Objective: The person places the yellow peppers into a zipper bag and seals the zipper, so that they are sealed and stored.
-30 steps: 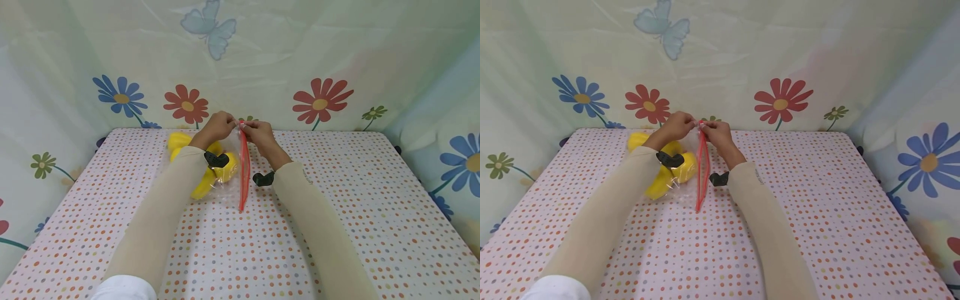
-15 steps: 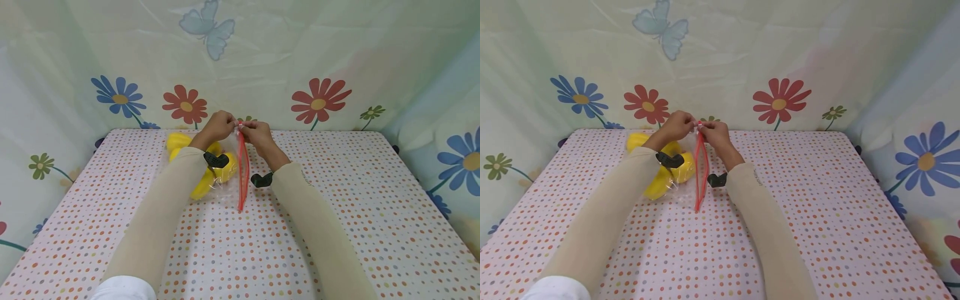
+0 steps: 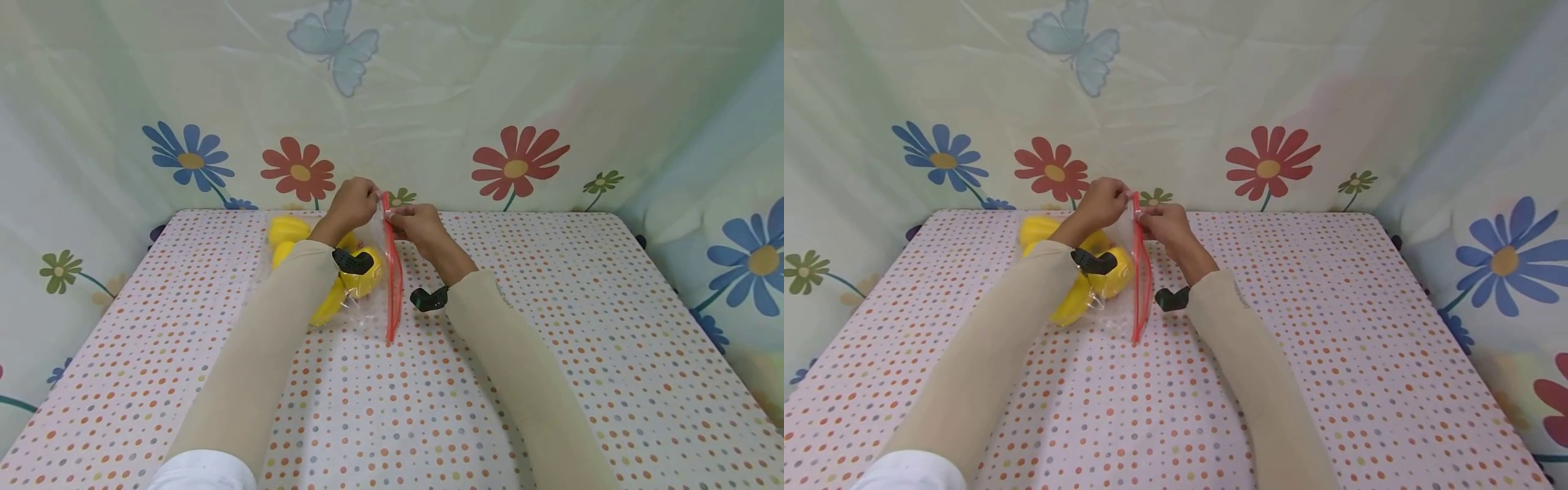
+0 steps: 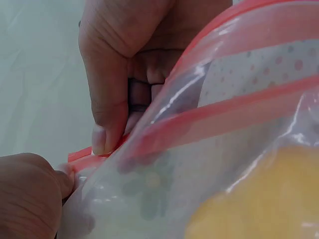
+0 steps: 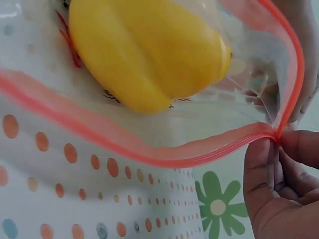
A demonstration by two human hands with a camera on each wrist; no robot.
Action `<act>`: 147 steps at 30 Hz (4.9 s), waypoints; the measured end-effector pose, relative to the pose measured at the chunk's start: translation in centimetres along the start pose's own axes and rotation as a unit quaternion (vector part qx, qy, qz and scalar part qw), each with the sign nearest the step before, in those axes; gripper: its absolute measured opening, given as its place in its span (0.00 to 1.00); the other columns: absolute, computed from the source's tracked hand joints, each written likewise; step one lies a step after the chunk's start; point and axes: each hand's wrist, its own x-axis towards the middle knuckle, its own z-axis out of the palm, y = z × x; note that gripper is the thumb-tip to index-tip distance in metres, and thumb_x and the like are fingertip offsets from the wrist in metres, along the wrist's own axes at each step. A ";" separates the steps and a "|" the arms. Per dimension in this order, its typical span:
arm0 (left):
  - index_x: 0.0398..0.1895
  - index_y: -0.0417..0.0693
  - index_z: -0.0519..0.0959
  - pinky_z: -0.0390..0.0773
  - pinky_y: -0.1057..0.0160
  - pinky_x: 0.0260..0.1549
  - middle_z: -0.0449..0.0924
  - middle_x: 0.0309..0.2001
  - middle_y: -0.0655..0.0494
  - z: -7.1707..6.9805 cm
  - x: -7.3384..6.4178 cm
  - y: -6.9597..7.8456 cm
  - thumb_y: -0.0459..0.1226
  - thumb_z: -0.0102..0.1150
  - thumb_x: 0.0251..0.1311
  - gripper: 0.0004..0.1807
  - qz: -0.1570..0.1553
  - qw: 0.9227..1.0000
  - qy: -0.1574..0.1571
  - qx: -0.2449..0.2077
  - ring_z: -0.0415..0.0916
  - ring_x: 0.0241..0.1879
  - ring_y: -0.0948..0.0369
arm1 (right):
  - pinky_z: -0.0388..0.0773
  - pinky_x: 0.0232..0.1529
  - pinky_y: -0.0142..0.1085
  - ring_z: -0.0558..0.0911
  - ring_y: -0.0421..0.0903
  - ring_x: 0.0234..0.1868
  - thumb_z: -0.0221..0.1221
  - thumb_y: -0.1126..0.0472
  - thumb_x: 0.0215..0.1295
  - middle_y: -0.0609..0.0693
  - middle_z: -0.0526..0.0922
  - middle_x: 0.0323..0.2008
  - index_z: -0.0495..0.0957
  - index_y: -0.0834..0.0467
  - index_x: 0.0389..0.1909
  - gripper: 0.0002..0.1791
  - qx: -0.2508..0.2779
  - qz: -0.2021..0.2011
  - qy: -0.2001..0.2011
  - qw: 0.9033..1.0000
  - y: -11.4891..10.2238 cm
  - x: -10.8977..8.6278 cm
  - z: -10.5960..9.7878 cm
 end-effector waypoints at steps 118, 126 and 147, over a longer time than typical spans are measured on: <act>0.67 0.39 0.69 0.57 0.52 0.67 0.61 0.70 0.43 -3.7 -7.1 -0.2 0.40 0.45 0.74 0.23 0.106 0.969 -0.129 0.180 0.56 0.70 0.49 | 0.81 0.45 0.43 0.81 0.48 0.35 0.55 0.65 0.70 0.61 0.78 0.43 0.72 0.70 0.55 0.17 -0.084 0.052 -0.032 0.995 3.8 -5.4 -4.4; 0.66 0.37 0.70 0.56 0.50 0.67 0.60 0.70 0.41 -4.5 -9.4 -2.7 0.39 0.46 0.73 0.23 0.102 0.968 -0.120 0.194 0.55 0.70 0.47 | 0.82 0.43 0.40 0.80 0.48 0.37 0.56 0.62 0.71 0.60 0.77 0.44 0.72 0.69 0.56 0.18 -0.116 0.062 -0.017 0.991 4.0 -5.7 -6.9; 0.66 0.34 0.68 0.60 0.41 0.63 0.53 0.72 0.34 -7.0 -13.4 -6.8 0.40 0.41 0.76 0.24 0.039 0.963 -0.100 0.248 0.52 0.70 0.40 | 0.82 0.34 0.47 0.83 0.50 0.36 0.51 0.47 0.73 0.59 0.81 0.40 0.74 0.65 0.54 0.24 -0.359 -0.042 0.041 0.931 2.4 -6.8 -14.4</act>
